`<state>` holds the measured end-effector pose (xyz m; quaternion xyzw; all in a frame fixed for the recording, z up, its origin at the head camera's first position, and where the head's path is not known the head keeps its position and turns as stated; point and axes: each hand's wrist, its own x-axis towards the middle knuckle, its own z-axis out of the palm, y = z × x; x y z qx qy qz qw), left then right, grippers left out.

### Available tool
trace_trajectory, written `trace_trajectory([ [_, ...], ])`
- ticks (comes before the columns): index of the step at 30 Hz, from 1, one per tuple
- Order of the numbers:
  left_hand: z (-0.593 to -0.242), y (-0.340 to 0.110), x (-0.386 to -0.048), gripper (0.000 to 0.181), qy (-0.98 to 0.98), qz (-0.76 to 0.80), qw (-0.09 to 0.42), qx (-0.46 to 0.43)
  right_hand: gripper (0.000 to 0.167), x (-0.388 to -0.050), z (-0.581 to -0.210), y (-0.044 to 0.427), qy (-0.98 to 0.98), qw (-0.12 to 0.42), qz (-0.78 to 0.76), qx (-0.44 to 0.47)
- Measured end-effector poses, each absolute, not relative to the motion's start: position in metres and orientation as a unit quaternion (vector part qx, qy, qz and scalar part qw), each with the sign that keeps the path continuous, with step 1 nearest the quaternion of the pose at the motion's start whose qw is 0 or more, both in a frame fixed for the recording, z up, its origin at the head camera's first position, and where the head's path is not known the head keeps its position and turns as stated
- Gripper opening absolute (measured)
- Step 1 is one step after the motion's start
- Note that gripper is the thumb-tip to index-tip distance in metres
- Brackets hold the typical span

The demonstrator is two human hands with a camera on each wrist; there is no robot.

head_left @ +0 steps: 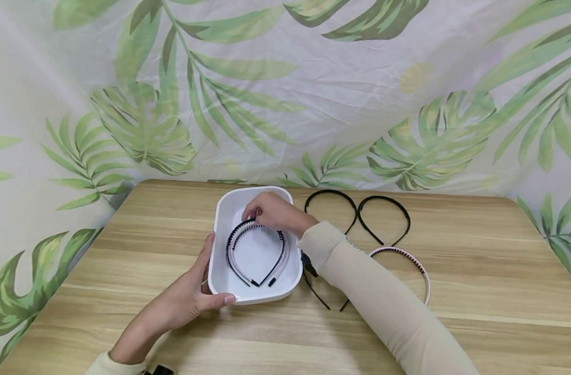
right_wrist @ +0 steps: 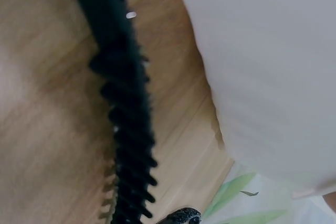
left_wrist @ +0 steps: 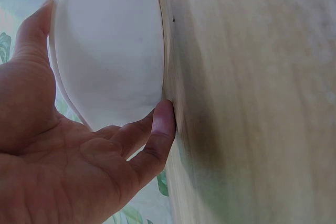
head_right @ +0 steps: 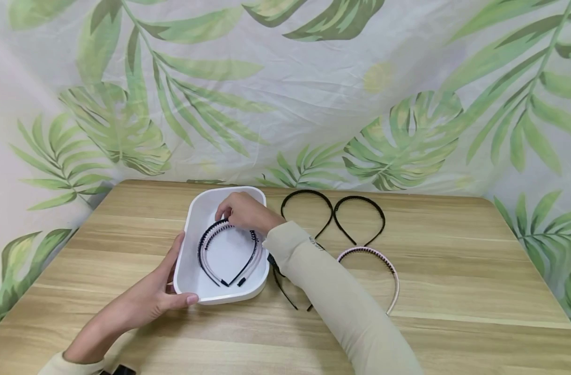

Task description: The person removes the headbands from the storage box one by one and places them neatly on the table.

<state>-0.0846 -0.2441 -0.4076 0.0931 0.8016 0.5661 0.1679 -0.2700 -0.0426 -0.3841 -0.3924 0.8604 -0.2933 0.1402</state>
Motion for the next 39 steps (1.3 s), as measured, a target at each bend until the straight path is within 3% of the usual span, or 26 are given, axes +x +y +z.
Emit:
trace_trajectory([
  [19, -0.409, -0.244, -0.086, 0.131, 0.793, 0.578, 0.159, 0.108, 0.035, -0.27, -0.374, -0.032, 0.852, 0.115, -0.299, -0.415],
  [27, -0.409, -0.243, -0.087, 0.132, 0.792, 0.578, 0.164, 0.104, 0.032, -0.268, -0.36, -0.024, 0.834, 0.129, -0.337, -0.417],
  [39, -0.411, -0.244, -0.087, 0.13, 0.791, 0.581, 0.158, 0.108, 0.031, -0.263, -0.343, 0.003, 0.836, 0.096, -0.343, -0.418],
])
